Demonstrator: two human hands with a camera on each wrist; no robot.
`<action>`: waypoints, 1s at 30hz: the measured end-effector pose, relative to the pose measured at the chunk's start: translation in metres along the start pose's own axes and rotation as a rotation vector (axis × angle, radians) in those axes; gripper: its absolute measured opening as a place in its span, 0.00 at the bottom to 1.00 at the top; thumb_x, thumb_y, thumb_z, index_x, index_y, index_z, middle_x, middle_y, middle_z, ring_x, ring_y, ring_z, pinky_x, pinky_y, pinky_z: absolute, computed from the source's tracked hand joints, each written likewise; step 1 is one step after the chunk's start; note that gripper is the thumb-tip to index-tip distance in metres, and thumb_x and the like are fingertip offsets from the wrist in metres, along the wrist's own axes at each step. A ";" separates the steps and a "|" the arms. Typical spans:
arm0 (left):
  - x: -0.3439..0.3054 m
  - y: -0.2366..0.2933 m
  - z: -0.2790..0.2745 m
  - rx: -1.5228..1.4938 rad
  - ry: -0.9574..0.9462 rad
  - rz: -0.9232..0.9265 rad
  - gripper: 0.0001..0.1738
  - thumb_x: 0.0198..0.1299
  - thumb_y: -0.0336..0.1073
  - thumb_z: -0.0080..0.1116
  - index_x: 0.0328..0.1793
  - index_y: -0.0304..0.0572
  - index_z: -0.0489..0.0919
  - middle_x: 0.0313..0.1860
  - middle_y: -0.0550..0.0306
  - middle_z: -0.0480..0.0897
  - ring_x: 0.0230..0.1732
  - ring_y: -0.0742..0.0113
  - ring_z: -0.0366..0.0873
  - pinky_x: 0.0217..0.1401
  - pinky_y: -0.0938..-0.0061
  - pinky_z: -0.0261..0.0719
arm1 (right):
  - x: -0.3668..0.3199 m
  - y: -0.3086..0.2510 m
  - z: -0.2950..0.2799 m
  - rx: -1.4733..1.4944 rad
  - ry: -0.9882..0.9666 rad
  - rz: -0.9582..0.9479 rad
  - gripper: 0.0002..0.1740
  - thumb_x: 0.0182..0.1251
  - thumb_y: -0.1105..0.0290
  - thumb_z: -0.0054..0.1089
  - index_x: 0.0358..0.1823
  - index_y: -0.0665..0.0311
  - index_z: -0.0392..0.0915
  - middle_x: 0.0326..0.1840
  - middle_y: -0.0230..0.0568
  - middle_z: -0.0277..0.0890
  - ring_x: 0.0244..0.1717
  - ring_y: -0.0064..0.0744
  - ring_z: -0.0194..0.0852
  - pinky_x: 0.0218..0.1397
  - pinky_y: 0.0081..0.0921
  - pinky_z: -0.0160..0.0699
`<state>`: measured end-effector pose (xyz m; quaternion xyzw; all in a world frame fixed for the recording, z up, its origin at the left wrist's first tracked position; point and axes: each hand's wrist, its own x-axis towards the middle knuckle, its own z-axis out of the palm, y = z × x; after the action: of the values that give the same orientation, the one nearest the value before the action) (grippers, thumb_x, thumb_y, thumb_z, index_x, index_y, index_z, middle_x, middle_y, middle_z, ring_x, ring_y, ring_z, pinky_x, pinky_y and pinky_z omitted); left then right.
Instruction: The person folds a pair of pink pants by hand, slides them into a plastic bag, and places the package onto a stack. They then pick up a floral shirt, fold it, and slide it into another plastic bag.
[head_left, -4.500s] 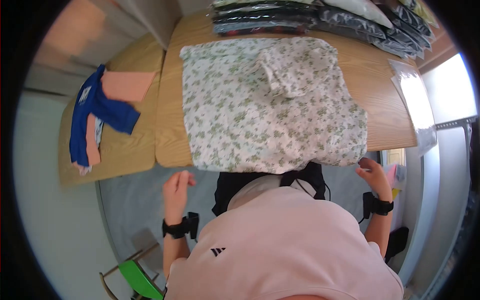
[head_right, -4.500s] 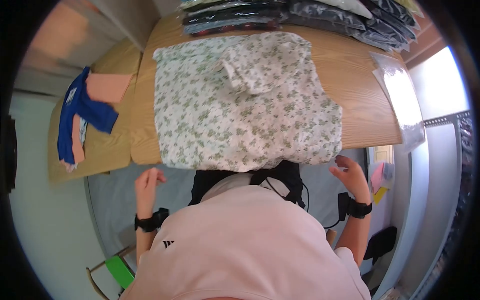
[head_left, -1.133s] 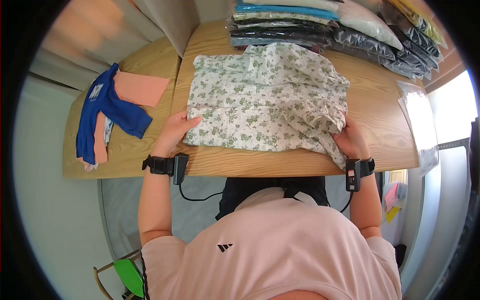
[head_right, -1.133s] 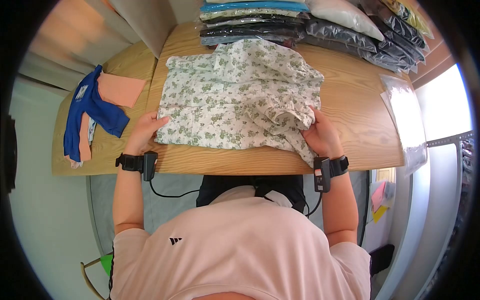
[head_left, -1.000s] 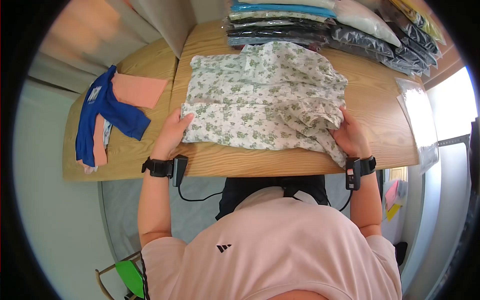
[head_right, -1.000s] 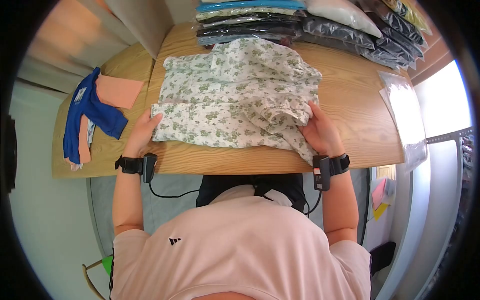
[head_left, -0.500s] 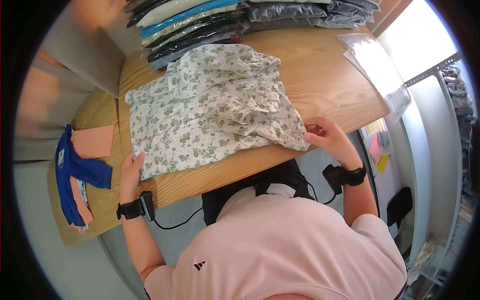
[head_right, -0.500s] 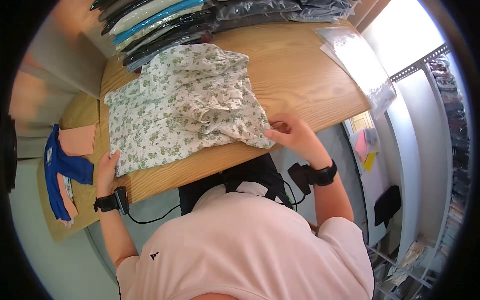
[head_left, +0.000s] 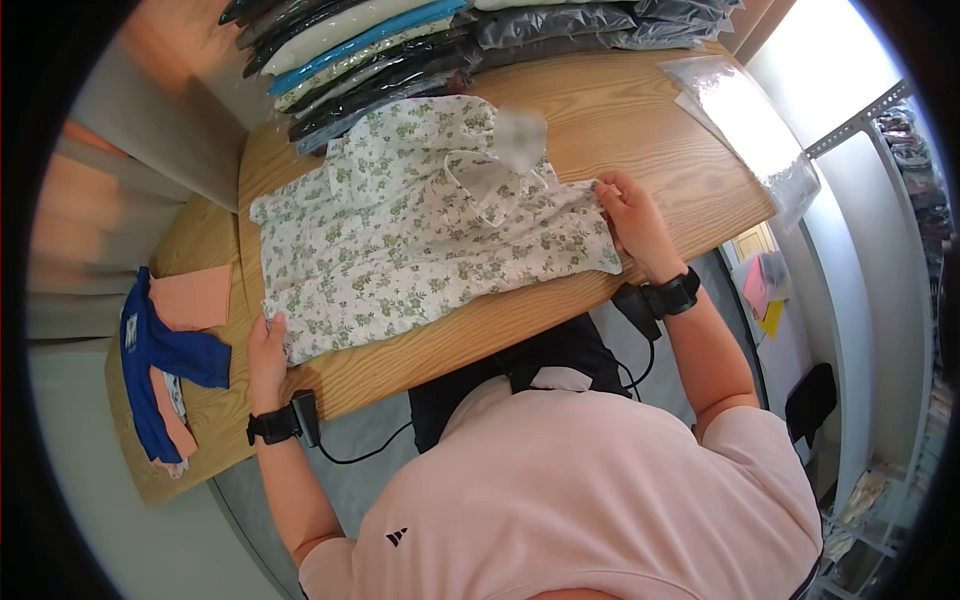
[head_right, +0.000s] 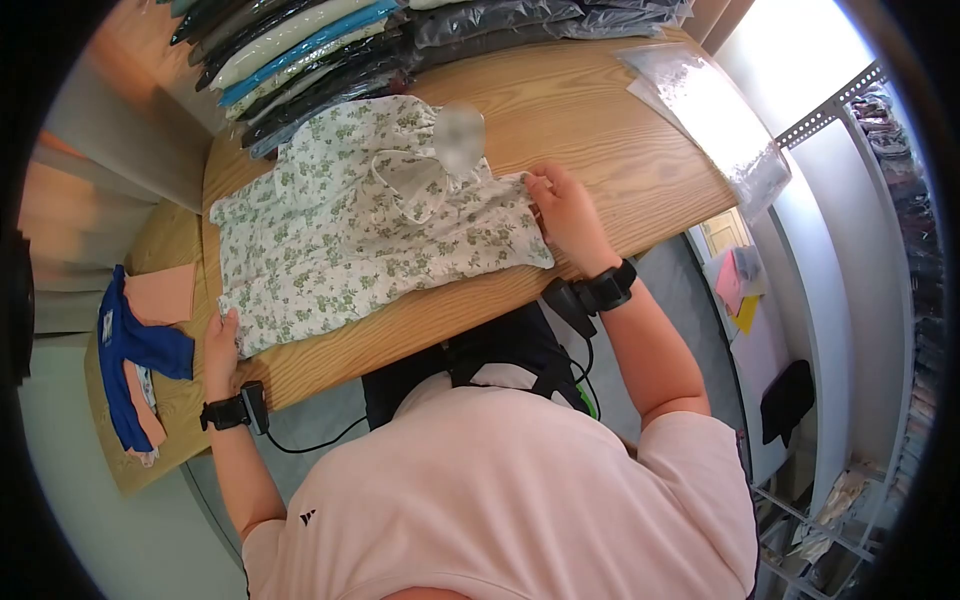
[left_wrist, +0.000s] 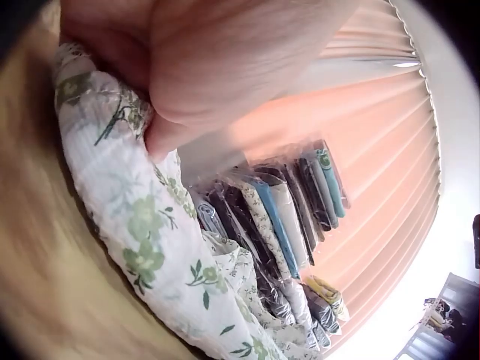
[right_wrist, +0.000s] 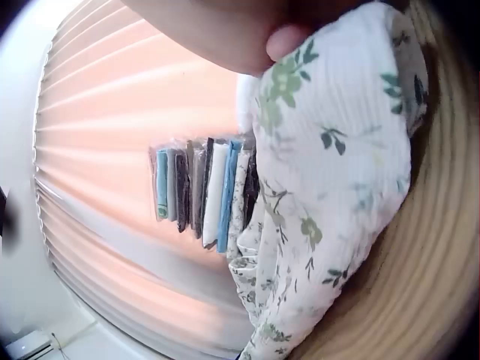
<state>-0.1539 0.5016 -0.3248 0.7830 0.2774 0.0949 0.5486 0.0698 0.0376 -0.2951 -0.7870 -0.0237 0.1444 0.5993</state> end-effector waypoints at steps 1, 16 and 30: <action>0.002 -0.003 -0.003 0.061 0.001 -0.013 0.19 0.70 0.43 0.47 0.53 0.31 0.74 0.41 0.60 0.79 0.38 0.76 0.71 0.44 0.81 0.70 | -0.003 -0.004 -0.001 0.000 0.000 0.004 0.12 0.70 0.65 0.53 0.46 0.66 0.73 0.23 0.37 0.74 0.21 0.21 0.68 0.24 0.22 0.66; 0.001 -0.004 -0.007 0.139 0.021 -0.055 0.17 0.70 0.43 0.48 0.49 0.32 0.75 0.38 0.62 0.77 0.36 0.77 0.70 0.42 0.81 0.70 | -0.036 -0.002 -0.010 -0.040 -0.065 -0.293 0.07 0.58 0.74 0.64 0.37 0.69 0.83 0.21 0.24 0.68 0.25 0.15 0.63 0.30 0.18 0.63; -0.019 0.012 -0.001 0.620 0.111 0.051 0.13 0.66 0.39 0.52 0.37 0.34 0.72 0.26 0.56 0.74 0.30 0.70 0.69 0.36 0.78 0.68 | -0.047 0.031 -0.006 -0.142 0.126 -0.229 0.13 0.52 0.76 0.69 0.34 0.66 0.71 0.21 0.26 0.66 0.23 0.14 0.58 0.26 0.16 0.60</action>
<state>-0.1663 0.4889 -0.3102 0.9132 0.3029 0.0622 0.2653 0.0225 0.0136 -0.3134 -0.8272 -0.0857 0.0234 0.5549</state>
